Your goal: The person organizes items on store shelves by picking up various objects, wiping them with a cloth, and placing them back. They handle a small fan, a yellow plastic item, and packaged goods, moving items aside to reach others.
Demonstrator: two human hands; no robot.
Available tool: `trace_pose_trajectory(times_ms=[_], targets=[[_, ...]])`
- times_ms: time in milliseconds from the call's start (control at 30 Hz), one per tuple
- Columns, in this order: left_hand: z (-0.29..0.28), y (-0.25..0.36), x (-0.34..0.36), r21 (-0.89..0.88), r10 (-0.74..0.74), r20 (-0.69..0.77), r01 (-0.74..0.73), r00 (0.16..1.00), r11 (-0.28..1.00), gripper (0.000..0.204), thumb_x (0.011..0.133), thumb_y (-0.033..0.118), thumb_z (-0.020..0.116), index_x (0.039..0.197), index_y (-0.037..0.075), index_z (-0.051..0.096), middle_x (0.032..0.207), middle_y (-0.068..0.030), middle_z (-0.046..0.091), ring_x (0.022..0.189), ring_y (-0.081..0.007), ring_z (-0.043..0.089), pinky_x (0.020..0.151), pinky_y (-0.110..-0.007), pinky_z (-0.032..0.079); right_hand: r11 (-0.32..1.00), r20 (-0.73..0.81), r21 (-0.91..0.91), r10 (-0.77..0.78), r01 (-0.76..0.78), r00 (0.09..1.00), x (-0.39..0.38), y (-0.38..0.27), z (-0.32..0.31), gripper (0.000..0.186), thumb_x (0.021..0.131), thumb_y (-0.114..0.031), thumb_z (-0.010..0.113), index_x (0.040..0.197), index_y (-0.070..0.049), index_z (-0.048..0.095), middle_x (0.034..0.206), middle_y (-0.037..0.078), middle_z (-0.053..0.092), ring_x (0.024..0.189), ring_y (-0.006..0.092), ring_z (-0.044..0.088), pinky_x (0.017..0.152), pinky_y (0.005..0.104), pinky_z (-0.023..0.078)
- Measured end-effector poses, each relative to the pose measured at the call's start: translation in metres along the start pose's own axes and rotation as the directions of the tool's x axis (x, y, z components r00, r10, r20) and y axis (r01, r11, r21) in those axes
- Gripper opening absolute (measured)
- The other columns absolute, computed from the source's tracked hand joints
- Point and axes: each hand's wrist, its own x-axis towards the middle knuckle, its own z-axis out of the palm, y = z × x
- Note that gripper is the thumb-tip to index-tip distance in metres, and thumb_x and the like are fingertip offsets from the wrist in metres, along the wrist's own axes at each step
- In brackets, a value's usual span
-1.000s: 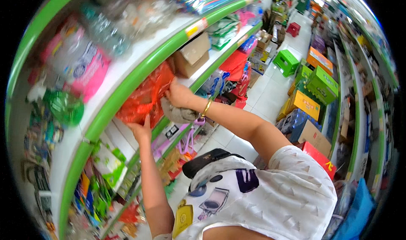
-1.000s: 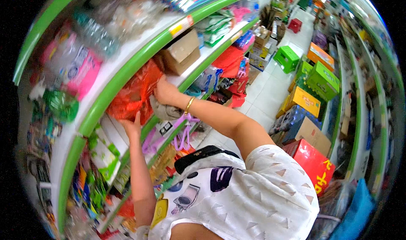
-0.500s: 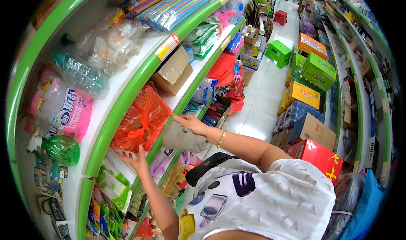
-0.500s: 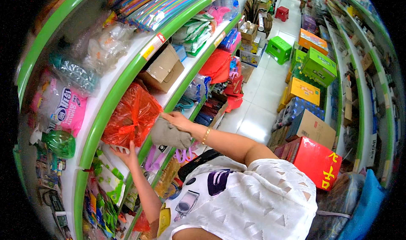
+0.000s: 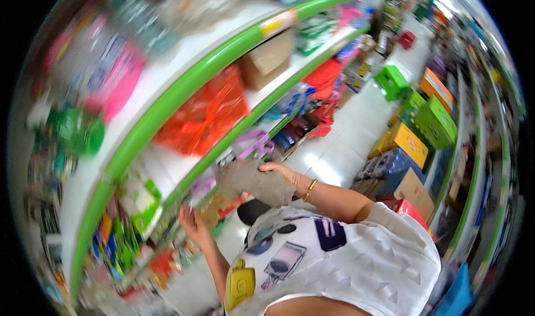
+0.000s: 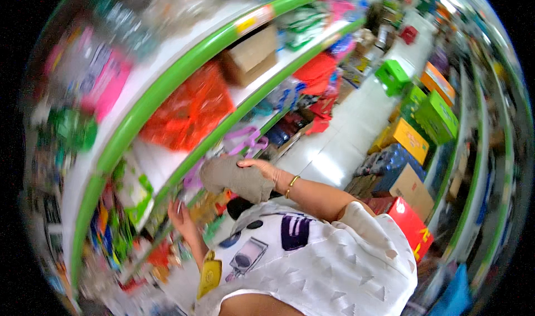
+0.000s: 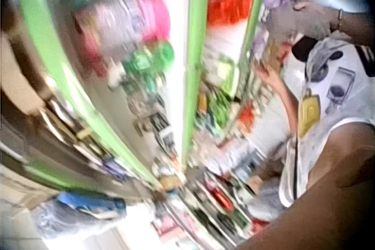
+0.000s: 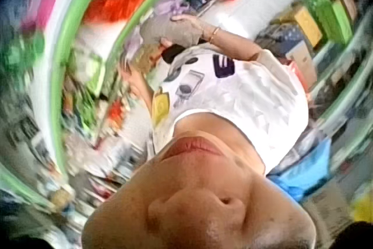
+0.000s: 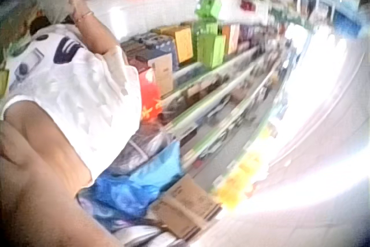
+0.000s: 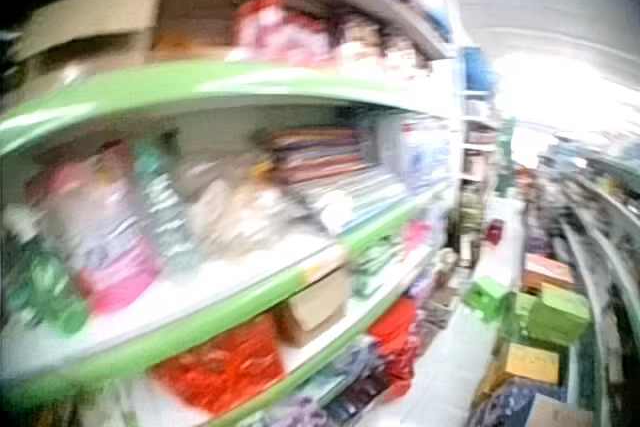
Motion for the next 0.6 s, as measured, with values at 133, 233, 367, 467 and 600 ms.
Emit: trace_pose_trajectory(times_ms=[133,233,367,467,600], targets=[[-0.022,-0.013,-0.013,0.017,-0.016,0.061,0.015,0.998,1.0,0.036,0.089,0.007,0.049,0.124,0.001,0.043,0.119,-0.0113,0.051,0.105,-0.0184,0.051,0.09,-0.029,0.041,0.941,0.191,-0.338,0.041,0.027,0.981,0.026,0.027,0.045,0.065,0.071,-0.012,0.067,0.13,-0.007,0.04,0.128,0.01,0.045,0.111,0.023,0.049,0.095,0.037,0.04],[-0.03,0.004,-0.028,-0.134,-0.129,0.008,0.129,0.992,0.983,0.029,0.088,0.007,0.051,0.117,0.002,0.049,0.111,-0.0083,0.057,0.099,-0.0156,0.055,0.084,-0.027,0.043,0.728,0.227,-0.674,0.037,0.13,0.973,0.04,0.04,0.089,0.071,0.064,-0.002,0.067,0.13,-0.006,0.04,0.127,0.008,0.044,0.113,0.0201,0.046,0.097,0.0322,0.036],[-0.066,-0.004,-0.052,-0.179,-0.15,-0.078,0.134,0.986,0.975,0.022,0.088,0.008,0.052,0.11,0.002,0.054,0.102,-0.0061,0.061,0.093,-0.0134,0.057,0.079,-0.025,0.043,0.283,0.378,-0.893,0.054,0.349,0.924,0.076,0.055,0.132,0.065,0.063,0.003,0.062,0.125,-0.005,0.044,0.122,0.006,0.046,0.113,0.0147,0.044,0.098,0.0275,0.032],[-0.088,-0.01,-0.069,-0.215,-0.223,-0.147,0.189,0.964,0.958,0.02,0.088,0.01,0.054,0.107,0.003,0.056,0.099,-0.0053,0.062,0.089,-0.0121,0.058,0.077,-0.024,0.043,0.055,0.484,-0.873,-0.001,0.484,0.875,0.112,0.057,0.169,0.062,0.064,0.003,0.06,0.123,-0.005,0.043,0.12,0.008,0.047,0.114,0.0167,0.043,0.099,0.0286,0.032],[-0.11,-0.024,-0.081,-0.254,-0.272,-0.199,0.219,0.941,0.942,0.019,0.088,0.012,0.055,0.106,0.005,0.057,0.099,-0.0049,0.063,0.087,-0.0108,0.058,0.074,-0.023,0.042,-0.515,0.547,-0.754,-0.147,0.408,0.824,0.196,0.046,0.195,0.065,0.065,-0.002,0.057,0.126,0.0,0.035,0.121,0.021,0.046,0.117,0.0319,0.044,0.099,0.0365,0.034]])
